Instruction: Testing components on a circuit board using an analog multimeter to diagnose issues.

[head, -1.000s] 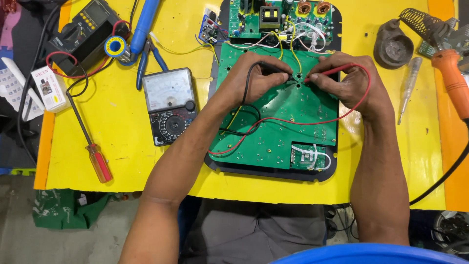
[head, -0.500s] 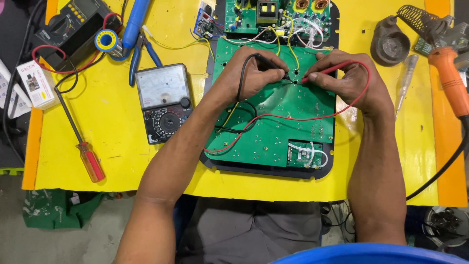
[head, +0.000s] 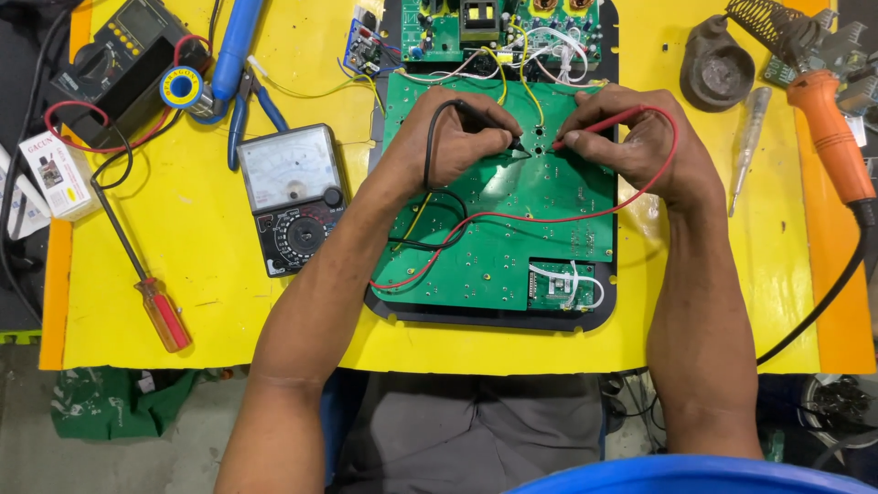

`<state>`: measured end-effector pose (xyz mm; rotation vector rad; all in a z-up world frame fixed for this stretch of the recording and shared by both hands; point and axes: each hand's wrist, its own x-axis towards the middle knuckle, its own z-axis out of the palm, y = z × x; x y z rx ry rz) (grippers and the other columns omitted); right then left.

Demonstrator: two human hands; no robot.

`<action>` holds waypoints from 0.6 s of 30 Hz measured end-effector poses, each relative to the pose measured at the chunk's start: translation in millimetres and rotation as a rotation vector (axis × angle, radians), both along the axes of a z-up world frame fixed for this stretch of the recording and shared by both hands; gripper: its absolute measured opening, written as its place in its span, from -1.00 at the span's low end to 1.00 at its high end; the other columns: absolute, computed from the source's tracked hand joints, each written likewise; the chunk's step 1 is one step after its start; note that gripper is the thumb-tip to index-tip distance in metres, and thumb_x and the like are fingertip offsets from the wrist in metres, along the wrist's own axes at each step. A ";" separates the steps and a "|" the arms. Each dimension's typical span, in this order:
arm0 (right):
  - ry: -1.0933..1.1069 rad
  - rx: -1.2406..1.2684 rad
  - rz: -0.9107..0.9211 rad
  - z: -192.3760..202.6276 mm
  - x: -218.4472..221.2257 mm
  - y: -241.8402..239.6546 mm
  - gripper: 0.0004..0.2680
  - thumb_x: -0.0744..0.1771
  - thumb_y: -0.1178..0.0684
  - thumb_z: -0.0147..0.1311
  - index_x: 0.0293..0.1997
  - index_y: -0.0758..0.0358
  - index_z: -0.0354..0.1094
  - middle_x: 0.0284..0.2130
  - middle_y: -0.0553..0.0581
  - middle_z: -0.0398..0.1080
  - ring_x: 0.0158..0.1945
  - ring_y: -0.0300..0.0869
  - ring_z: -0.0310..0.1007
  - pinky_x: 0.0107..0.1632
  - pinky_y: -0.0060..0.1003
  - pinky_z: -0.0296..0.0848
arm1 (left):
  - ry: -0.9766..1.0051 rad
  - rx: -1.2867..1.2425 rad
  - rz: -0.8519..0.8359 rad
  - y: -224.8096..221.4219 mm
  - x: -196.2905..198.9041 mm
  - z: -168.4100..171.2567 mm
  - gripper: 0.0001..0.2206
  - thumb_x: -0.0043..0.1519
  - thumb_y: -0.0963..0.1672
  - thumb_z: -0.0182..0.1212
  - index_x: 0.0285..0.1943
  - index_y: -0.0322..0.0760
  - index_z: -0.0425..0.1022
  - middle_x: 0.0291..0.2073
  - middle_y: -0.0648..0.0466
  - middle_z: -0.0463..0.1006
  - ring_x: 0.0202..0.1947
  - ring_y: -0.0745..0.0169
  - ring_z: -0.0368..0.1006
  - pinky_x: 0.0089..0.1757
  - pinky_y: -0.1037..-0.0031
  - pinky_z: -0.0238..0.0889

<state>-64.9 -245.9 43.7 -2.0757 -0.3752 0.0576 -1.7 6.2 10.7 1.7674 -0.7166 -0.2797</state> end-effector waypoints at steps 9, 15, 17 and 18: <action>-0.019 0.024 0.016 0.7 -1.1 3.0 -0.97 0.36 0.19 0.25 -0.22 0.31 0.51 -0.23 0.17 0.54 -0.07 -0.13 0.42 0.09 -0.21 0.37 | 0.019 0.028 0.138 0.7 0.3 0.2 -0.87 0.05 -0.11 0.20 -0.38 -0.09 0.67 -0.50 0.17 0.65 -0.40 0.25 0.58 -0.31 0.31 0.47; -0.140 -0.014 0.095 -3.1 1.4 5.3 -0.92 0.37 0.14 0.26 -0.19 0.33 0.52 -0.23 0.19 0.54 -0.11 -0.12 0.46 0.42 -0.02 0.36 | 0.052 0.116 0.174 0.2 0.8 5.4 -0.91 0.01 -0.09 0.22 -0.51 -0.04 0.63 -0.58 0.24 0.64 -0.48 0.37 0.51 -0.40 0.38 0.36; -0.136 -0.012 0.108 -3.7 2.6 4.6 -0.93 0.37 0.15 0.25 -0.20 0.33 0.51 -0.24 0.19 0.54 -0.09 -0.11 0.46 0.45 -0.01 0.35 | 0.042 0.113 0.196 -1.0 2.2 1.6 -0.91 0.00 -0.09 0.23 -0.51 -0.03 0.63 -0.59 0.25 0.63 -0.49 0.38 0.49 -0.42 0.39 0.33; -0.131 -0.008 0.114 -4.4 2.2 3.6 -0.94 0.37 0.16 0.24 -0.20 0.34 0.51 -0.24 0.19 0.53 -0.08 -0.11 0.46 0.47 0.01 0.34 | 0.033 0.112 0.210 -2.4 2.5 -0.6 -0.90 0.00 -0.08 0.23 -0.52 -0.03 0.63 -0.60 0.26 0.62 -0.50 0.40 0.47 -0.43 0.40 0.31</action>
